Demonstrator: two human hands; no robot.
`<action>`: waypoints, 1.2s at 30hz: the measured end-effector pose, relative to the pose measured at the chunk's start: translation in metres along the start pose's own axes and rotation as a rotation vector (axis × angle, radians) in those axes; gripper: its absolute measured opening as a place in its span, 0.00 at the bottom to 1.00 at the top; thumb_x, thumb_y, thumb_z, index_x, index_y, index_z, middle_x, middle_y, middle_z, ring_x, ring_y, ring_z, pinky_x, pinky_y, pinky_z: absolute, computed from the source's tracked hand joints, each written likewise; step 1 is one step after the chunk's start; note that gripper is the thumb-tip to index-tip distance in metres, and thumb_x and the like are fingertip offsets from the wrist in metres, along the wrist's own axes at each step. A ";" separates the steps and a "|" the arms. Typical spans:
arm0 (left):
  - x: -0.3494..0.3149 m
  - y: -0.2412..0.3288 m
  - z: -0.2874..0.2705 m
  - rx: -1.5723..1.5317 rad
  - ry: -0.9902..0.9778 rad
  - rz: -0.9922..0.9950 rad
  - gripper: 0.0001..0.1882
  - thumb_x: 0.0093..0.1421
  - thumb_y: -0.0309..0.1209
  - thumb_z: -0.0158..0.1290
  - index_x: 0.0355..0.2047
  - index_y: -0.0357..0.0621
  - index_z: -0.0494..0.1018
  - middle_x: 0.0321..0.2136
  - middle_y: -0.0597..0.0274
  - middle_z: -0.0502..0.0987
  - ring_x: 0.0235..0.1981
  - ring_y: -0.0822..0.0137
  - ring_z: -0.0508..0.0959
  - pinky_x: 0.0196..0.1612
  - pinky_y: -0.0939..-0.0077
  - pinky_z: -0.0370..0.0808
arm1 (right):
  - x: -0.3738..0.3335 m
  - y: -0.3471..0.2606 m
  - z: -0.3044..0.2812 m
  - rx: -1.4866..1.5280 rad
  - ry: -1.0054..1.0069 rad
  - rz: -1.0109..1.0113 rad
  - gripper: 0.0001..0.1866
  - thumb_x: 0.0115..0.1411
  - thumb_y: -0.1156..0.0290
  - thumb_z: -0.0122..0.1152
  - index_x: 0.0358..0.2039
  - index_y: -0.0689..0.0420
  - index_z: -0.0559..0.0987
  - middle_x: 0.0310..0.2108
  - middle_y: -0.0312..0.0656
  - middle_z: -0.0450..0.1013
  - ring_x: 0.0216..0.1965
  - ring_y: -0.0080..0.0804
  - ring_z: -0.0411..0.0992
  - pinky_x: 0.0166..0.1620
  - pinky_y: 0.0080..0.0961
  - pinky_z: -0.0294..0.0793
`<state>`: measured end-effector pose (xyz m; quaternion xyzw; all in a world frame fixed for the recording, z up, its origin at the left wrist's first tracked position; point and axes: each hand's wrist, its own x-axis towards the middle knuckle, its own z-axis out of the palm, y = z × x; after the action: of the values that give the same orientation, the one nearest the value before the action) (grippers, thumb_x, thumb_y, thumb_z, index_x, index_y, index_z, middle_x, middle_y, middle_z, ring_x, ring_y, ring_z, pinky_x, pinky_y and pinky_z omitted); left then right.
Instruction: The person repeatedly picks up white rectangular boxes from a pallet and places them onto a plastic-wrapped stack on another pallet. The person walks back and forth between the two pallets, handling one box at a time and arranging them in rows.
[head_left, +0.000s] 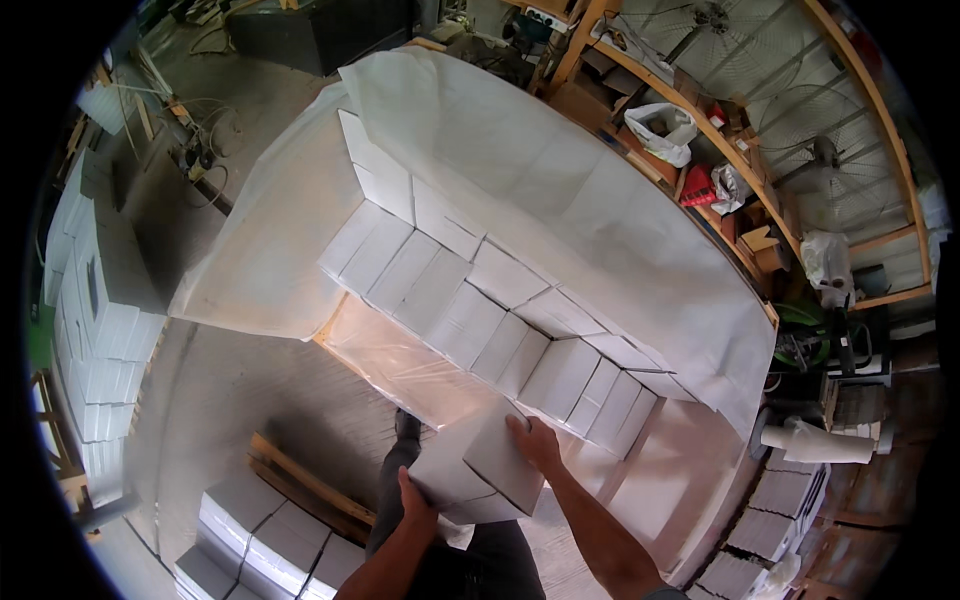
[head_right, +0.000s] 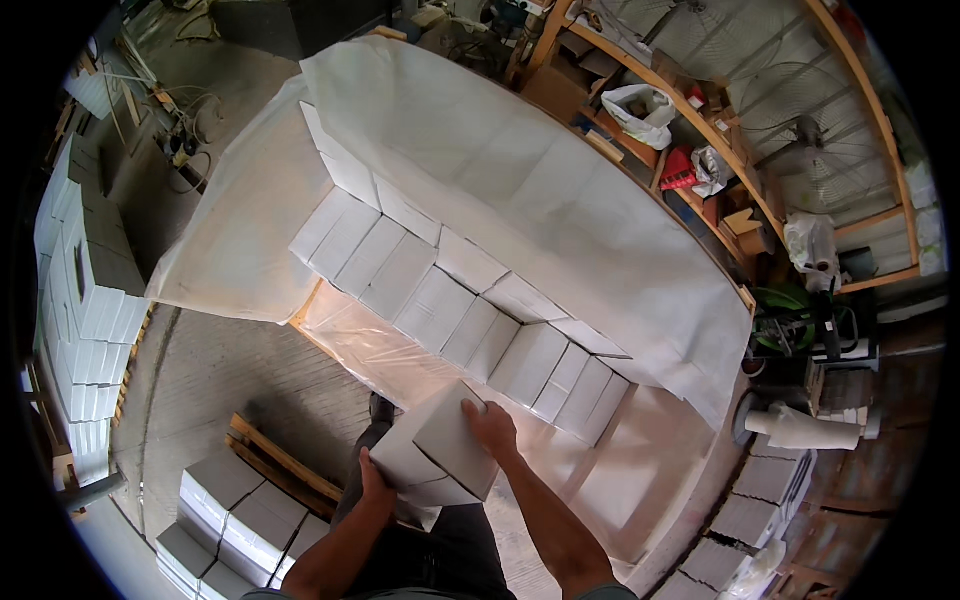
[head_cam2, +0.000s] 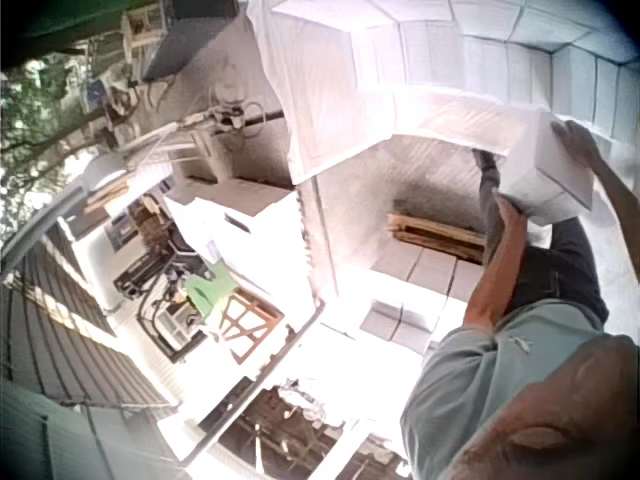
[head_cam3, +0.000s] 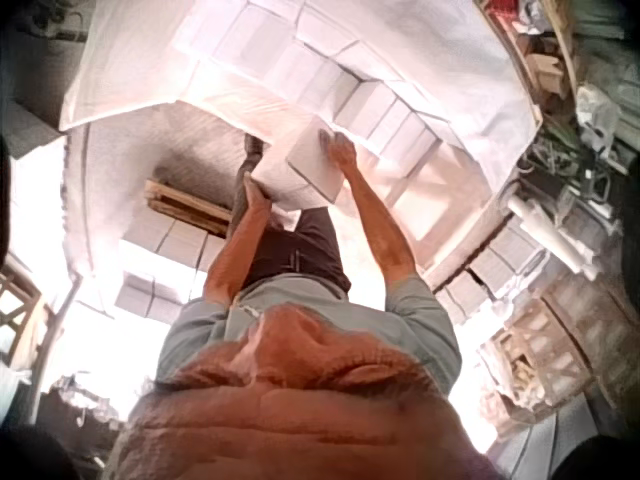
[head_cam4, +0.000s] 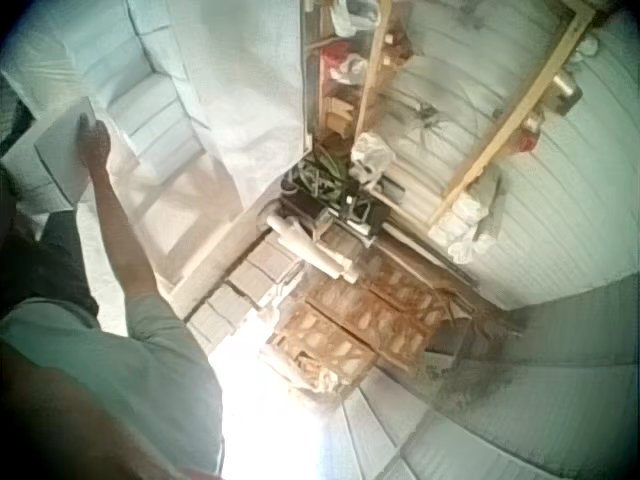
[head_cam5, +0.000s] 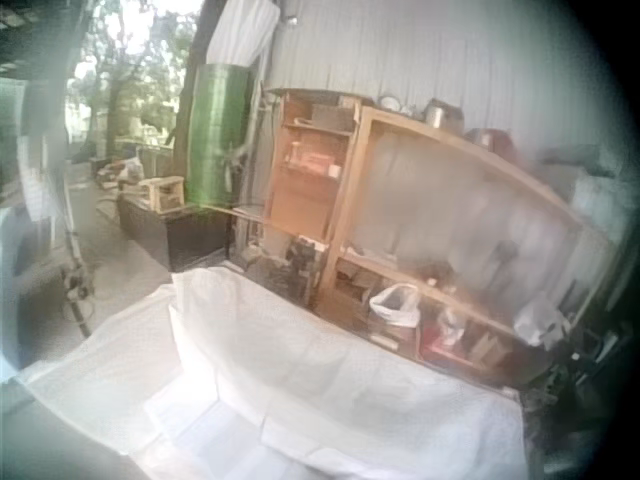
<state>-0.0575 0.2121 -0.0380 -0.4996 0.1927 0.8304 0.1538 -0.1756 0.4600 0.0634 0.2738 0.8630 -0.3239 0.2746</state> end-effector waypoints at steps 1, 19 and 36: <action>0.016 0.008 0.022 0.042 0.051 0.010 0.31 0.62 0.56 0.37 0.52 0.42 0.64 0.52 0.58 0.67 0.53 0.58 0.67 0.57 0.64 0.60 | 0.028 -0.006 0.005 0.015 -0.012 0.010 0.36 0.53 0.39 0.48 0.43 0.64 0.75 0.38 0.57 0.74 0.43 0.50 0.72 0.47 0.37 0.69; 0.222 0.052 0.144 0.182 -0.012 0.079 0.39 0.61 0.58 0.31 0.60 0.36 0.53 0.57 0.51 0.60 0.58 0.54 0.60 0.57 0.56 0.59 | 0.296 -0.090 0.030 0.138 0.031 -0.352 0.31 0.59 0.49 0.48 0.50 0.64 0.68 0.50 0.54 0.67 0.54 0.50 0.63 0.55 0.36 0.62; 0.344 -0.026 0.143 -0.103 -0.107 0.189 0.21 0.64 0.43 0.36 0.53 0.47 0.62 0.50 0.62 0.67 0.51 0.62 0.68 0.50 0.67 0.69 | 0.254 -0.030 0.151 1.176 0.193 0.129 0.31 0.58 0.55 0.56 0.54 0.63 0.62 0.47 0.44 0.65 0.47 0.31 0.64 0.50 0.27 0.64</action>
<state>-0.3127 0.3243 -0.2874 -0.4415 0.1877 0.8754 0.0590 -0.3275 0.4088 -0.1860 0.4598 0.5415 -0.7036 0.0163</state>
